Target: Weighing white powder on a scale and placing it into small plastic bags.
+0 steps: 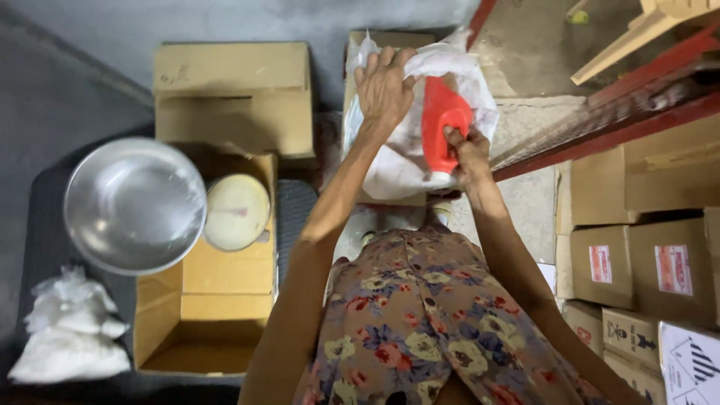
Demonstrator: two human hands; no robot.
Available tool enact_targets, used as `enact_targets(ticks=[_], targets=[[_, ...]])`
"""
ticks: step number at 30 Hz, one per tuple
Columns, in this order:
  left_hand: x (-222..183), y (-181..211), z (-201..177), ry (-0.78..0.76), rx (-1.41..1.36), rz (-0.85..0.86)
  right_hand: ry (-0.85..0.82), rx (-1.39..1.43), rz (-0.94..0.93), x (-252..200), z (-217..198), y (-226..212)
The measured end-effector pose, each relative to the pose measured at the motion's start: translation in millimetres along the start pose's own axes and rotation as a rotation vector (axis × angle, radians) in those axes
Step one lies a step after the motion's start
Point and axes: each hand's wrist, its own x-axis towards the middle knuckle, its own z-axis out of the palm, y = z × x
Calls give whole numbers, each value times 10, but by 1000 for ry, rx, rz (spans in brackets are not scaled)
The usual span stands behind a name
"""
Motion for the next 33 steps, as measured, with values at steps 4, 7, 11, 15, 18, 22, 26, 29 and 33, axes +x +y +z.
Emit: enact_targets(ticks=[4, 7, 11, 15, 18, 22, 26, 29, 33], targets=[[-539, -304, -429, 107, -88, -18, -55, 283, -50, -110, 430, 420], [-1055, -579, -682, 253, -262, 17, -122, 453, -2, -419, 755, 560], [-1500, -862, -756, 401, -416, 0, -86, 96, -493, -825, 945, 549], [-1458, -826, -760, 345, -374, 18, -92, -139, -520, -336, 726, 939], [-1255, -620, -806, 298, -374, 42, -189, 207, -298, 60, 590, 1092], [-1187, -456, -697, 220, -359, 81, -60, 6, -93, 147, 575, 604], [-1077, -371, -787, 233, -346, 130, -5, 294, -87, 127, 621, 89], [-928, -342, -927, 247, -325, 161, 46, 453, -69, 293, 494, 46], [-707, -359, -668, 157, -287, 108, 22, 341, -184, 402, 262, 167]])
